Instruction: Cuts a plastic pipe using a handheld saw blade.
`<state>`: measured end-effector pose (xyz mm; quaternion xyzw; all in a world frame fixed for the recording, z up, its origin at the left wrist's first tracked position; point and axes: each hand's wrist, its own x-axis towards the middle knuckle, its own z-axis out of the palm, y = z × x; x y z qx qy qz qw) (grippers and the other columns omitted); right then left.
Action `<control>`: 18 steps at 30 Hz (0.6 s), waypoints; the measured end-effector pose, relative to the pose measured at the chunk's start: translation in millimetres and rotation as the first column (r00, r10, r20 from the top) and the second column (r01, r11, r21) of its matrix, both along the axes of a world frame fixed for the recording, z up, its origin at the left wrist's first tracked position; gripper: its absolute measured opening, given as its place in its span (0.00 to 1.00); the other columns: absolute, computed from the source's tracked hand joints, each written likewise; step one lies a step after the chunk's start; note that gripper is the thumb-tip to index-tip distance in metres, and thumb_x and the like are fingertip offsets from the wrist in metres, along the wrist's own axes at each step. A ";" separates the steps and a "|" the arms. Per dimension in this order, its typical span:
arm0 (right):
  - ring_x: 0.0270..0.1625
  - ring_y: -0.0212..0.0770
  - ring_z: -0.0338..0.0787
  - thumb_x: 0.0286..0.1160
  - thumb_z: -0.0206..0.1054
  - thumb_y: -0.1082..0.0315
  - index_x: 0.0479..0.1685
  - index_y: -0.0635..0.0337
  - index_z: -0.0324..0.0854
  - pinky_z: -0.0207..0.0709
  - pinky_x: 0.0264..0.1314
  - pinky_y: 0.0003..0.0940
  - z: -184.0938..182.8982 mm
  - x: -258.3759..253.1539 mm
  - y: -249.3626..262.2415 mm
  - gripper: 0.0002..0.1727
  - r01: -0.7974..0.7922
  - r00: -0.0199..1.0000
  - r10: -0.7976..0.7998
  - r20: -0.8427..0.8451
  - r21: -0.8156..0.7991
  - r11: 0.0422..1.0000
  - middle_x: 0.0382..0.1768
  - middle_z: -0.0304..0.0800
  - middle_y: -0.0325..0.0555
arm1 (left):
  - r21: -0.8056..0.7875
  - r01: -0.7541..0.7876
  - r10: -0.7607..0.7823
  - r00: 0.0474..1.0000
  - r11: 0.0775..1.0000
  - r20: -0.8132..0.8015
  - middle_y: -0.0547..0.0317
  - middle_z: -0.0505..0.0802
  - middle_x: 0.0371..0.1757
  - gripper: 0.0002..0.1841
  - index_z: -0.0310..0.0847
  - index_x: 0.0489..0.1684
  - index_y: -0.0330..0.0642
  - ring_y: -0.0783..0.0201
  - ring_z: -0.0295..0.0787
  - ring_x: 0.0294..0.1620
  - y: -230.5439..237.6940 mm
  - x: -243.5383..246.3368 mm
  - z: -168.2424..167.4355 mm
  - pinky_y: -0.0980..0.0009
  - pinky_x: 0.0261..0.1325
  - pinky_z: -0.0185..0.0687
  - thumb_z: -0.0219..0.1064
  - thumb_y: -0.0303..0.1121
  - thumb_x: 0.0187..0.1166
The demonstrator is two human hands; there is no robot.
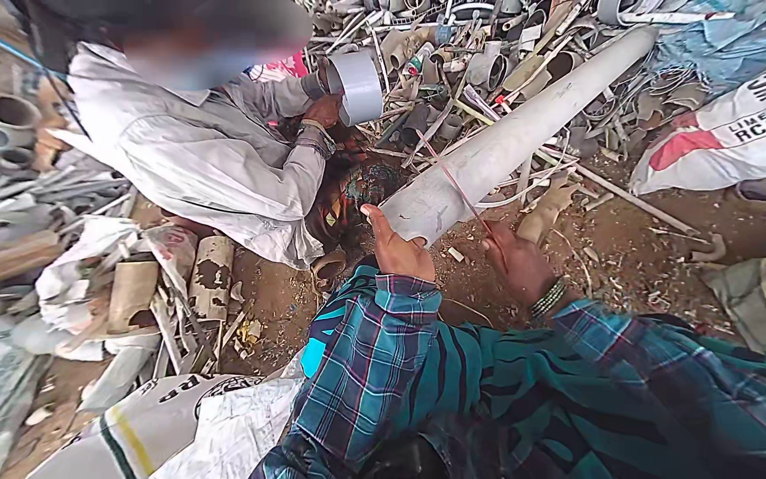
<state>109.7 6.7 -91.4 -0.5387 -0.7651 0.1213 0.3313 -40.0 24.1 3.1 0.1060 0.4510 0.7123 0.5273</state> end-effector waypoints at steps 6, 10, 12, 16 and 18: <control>0.31 0.64 0.93 0.89 0.48 0.59 0.58 0.73 0.84 0.84 0.28 0.57 -4.4 -7.0 -13.7 0.26 -0.142 0.990 0.142 0.000 0.036 0.989 0.36 0.91 0.65 | -0.040 -0.015 0.015 1.000 0.999 -0.012 0.59 0.82 0.67 0.29 0.65 0.77 0.53 0.65 0.80 0.68 2.4 -0.9 1.8 0.60 0.64 0.78 0.31 0.58 0.93; 0.33 0.62 0.91 0.87 0.48 0.64 0.49 0.74 0.84 0.81 0.33 0.54 -0.4 -6.3 -4.2 0.22 -0.182 0.980 0.177 -0.092 -0.039 0.983 0.36 0.89 0.66 | -0.015 -0.023 0.023 1.000 1.000 -0.006 0.58 0.83 0.63 0.28 0.66 0.75 0.50 0.65 0.82 0.65 0.1 0.4 2.1 0.61 0.63 0.81 0.32 0.57 0.94; 0.35 0.61 0.91 0.84 0.49 0.68 0.55 0.77 0.83 0.83 0.36 0.53 -0.3 -12.5 -6.7 0.21 -0.164 0.976 0.156 -0.153 -0.046 0.985 0.40 0.89 0.67 | -0.008 -0.026 0.026 0.999 1.000 -0.022 0.59 0.85 0.58 0.27 0.67 0.71 0.51 0.67 0.84 0.61 -1.1 3.4 2.0 0.64 0.60 0.83 0.31 0.56 0.94; 0.25 0.47 0.85 0.89 0.47 0.62 0.52 0.74 0.79 0.79 0.30 0.44 -2.8 -18.7 6.2 0.21 -0.017 0.966 0.004 -0.259 -0.046 0.999 0.25 0.83 0.52 | -0.059 -0.028 0.025 0.999 0.998 -0.045 0.56 0.81 0.67 0.29 0.64 0.78 0.51 0.63 0.81 0.68 -4.1 6.1 3.8 0.58 0.64 0.80 0.31 0.57 0.93; 0.24 0.47 0.82 0.91 0.49 0.60 0.47 0.73 0.78 0.76 0.30 0.44 3.2 -18.9 14.3 0.22 -0.004 0.968 -0.022 -0.252 -0.102 0.995 0.21 0.79 0.50 | -0.067 -0.032 0.030 0.999 0.997 -0.039 0.56 0.79 0.72 0.29 0.61 0.81 0.52 0.62 0.77 0.73 -4.5 6.4 3.3 0.56 0.68 0.77 0.32 0.57 0.93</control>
